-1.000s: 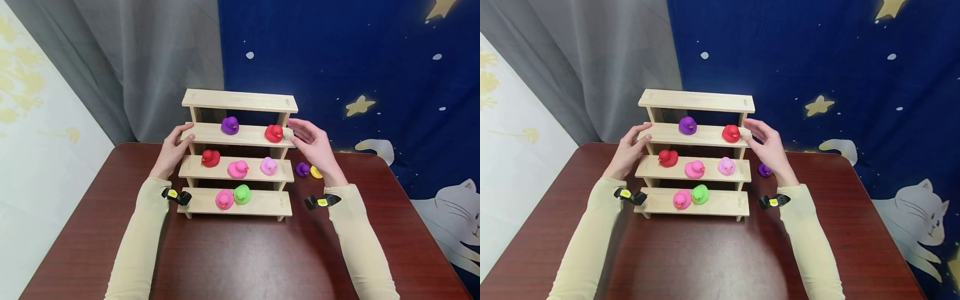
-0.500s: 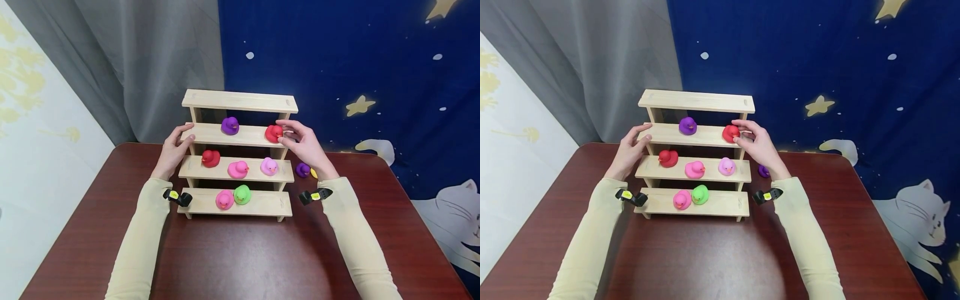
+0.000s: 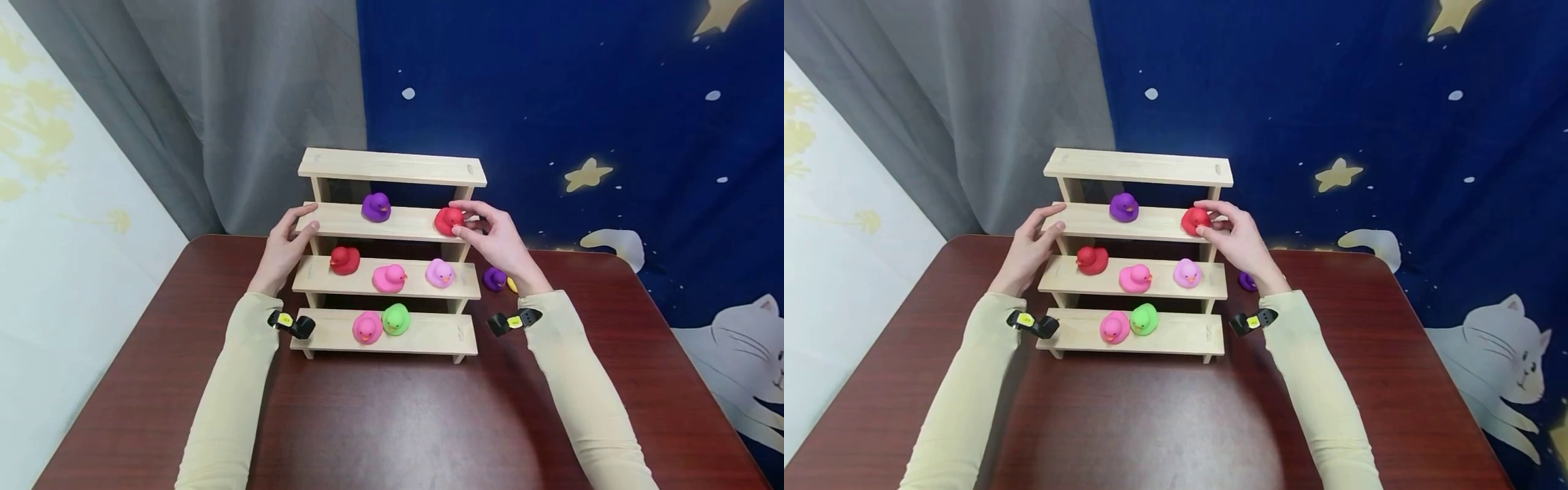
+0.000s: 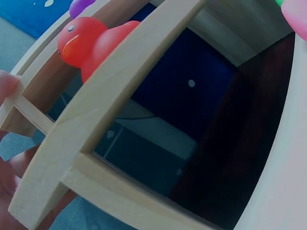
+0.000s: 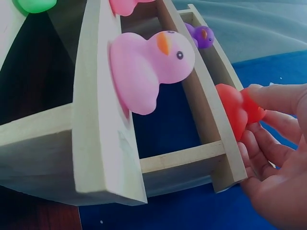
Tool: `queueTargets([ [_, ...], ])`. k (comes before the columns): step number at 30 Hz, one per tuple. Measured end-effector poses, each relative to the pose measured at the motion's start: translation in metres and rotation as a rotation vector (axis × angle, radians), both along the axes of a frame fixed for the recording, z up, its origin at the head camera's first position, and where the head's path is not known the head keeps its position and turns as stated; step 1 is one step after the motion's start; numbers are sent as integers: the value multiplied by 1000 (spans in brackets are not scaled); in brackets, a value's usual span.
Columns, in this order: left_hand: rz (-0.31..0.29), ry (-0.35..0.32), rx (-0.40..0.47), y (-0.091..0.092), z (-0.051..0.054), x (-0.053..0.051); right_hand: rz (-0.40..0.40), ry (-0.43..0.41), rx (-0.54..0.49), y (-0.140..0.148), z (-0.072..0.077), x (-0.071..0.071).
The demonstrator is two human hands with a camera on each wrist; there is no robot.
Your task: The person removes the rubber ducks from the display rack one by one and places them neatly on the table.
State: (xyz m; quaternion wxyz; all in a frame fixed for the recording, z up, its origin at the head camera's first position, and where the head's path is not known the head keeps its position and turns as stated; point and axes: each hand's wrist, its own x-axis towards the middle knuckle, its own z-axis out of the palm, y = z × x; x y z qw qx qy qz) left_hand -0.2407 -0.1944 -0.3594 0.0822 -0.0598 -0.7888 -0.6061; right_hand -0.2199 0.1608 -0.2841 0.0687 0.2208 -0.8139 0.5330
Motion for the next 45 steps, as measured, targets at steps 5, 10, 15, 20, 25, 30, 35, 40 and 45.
queueTargets([
  [5, 2, 4, -7, 4, 13, 11, -31, 28, 13, 3, 2, 4],
  [10, 3, 15, -25, 9, 25, 23, -41, 46, 9, 8, 5, 9],
  [15, 8, 11, -22, 11, 29, 25, -51, 46, 10, 15, 10, 13],
  [20, 11, 11, -20, 11, 28, 24, -63, 48, 6, 24, 10, 14],
  [25, 6, 18, -16, 10, 27, 23, -93, 58, -2, 40, -9, 3],
  [30, 3, 21, -24, 8, 21, 18, -120, 95, -57, 51, -22, 1],
  [35, 8, 18, -12, 1, 1, 1, -160, 91, -92, 57, -19, 10],
  [40, 10, 28, -6, 0, -1, 0, -176, 99, -81, 59, -10, 21],
  [45, 11, 27, 5, 1, 4, 3, -213, 88, -79, 72, -24, 15],
])
